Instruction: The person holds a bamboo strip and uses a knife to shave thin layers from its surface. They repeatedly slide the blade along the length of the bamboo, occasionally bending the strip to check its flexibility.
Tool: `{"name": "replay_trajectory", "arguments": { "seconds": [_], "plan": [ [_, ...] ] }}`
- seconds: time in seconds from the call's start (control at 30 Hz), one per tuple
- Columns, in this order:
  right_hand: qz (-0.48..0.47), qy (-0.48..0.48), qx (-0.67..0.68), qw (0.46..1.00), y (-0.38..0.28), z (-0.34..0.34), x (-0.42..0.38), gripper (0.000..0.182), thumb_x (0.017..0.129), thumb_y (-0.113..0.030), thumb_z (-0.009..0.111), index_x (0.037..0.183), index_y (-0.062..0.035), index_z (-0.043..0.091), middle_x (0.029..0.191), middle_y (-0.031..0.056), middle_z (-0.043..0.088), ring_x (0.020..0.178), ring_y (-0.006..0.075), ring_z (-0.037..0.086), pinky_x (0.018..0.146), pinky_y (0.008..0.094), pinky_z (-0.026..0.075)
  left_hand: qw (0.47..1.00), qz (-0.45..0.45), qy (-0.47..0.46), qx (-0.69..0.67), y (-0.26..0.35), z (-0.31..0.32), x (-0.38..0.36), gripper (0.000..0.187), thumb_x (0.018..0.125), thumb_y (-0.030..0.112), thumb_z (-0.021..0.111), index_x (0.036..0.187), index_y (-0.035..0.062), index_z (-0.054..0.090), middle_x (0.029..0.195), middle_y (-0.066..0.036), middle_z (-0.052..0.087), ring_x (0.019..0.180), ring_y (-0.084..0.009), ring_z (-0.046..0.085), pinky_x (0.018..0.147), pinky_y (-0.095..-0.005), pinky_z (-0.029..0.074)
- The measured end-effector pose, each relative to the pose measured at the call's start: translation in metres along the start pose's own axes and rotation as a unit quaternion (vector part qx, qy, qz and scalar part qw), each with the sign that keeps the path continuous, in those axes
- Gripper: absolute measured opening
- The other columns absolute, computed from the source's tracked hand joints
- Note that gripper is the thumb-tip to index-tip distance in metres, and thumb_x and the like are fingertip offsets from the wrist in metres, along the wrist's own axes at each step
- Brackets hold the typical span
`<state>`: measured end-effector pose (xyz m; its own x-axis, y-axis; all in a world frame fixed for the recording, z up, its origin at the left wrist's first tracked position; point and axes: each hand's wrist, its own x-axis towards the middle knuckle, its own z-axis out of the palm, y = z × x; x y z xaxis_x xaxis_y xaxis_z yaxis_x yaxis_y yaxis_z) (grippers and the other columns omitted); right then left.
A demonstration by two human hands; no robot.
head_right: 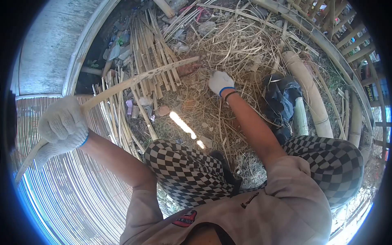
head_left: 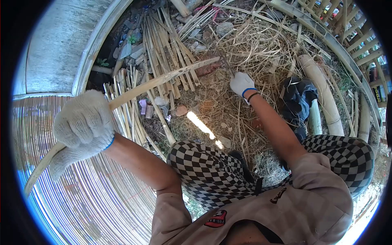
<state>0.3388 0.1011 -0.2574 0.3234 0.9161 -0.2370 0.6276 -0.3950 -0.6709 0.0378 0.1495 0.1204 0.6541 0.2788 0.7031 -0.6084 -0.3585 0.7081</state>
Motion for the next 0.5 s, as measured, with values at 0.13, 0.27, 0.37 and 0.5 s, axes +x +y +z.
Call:
{"name": "replay_trajectory", "arguments": {
  "seconds": [0.13, 0.27, 0.37, 0.5],
  "plan": [
    [0.075, -0.115, 0.052, 0.989, 0.045, 0.005, 0.027, 0.051, 0.101, -0.037, 0.053, 0.107, 0.0109, 0.069, 0.093, 0.0266, 0.074, 0.094, 0.0396, 0.073, 0.09, 0.0497, 0.057, 0.997, 0.021, 0.072, -0.036, -0.051, 0.042, 0.044, 0.068, 0.087, 0.082, 0.05, 0.06, 0.0207, 0.042, 0.046, 0.009, 0.032, 0.036, -0.0061, 0.026, 0.032, -0.0243, 0.024],
    [0.047, -0.076, -0.027, 0.996, 0.012, -0.019, -0.005, 0.049, 0.098, -0.041, 0.055, 0.119, 0.0013, 0.068, 0.112, 0.0284, 0.071, 0.11, 0.0438, 0.068, 0.098, 0.0492, 0.054, 0.828, -0.085, 0.402, 0.38, -0.148, 0.044, 0.025, 0.05, 0.111, 0.041, 0.042, 0.079, 0.0048, 0.055, 0.067, -0.007, 0.059, 0.065, -0.021, 0.06, 0.078, -0.0374, 0.051],
    [-0.028, -0.021, -0.079, 0.996, -0.041, -0.068, -0.022, 0.046, 0.097, -0.04, 0.058, 0.118, 0.0004, 0.065, 0.109, 0.028, 0.071, 0.106, 0.0458, 0.067, 0.093, 0.0501, 0.054, 0.821, -0.127, 0.502, 0.239, -0.203, 0.009, -0.002, 0.048, 0.108, 0.04, 0.05, 0.075, 0.0062, 0.051, 0.063, -0.006, 0.056, 0.061, -0.0214, 0.059, 0.071, -0.0375, 0.053],
    [-0.182, 0.001, -0.111, 0.977, -0.107, -0.17, -0.047, 0.044, 0.094, -0.041, 0.065, 0.114, -0.0022, 0.065, 0.102, 0.026, 0.071, 0.1, 0.0453, 0.068, 0.088, 0.0489, 0.054, 0.797, -0.093, 0.587, 0.102, -0.174, -0.004, 0.004, 0.05, 0.105, 0.046, 0.055, 0.072, 0.0101, 0.046, 0.054, -0.001, 0.041, 0.045, -0.0169, 0.043, 0.049, -0.0384, 0.045]
  ]
}}
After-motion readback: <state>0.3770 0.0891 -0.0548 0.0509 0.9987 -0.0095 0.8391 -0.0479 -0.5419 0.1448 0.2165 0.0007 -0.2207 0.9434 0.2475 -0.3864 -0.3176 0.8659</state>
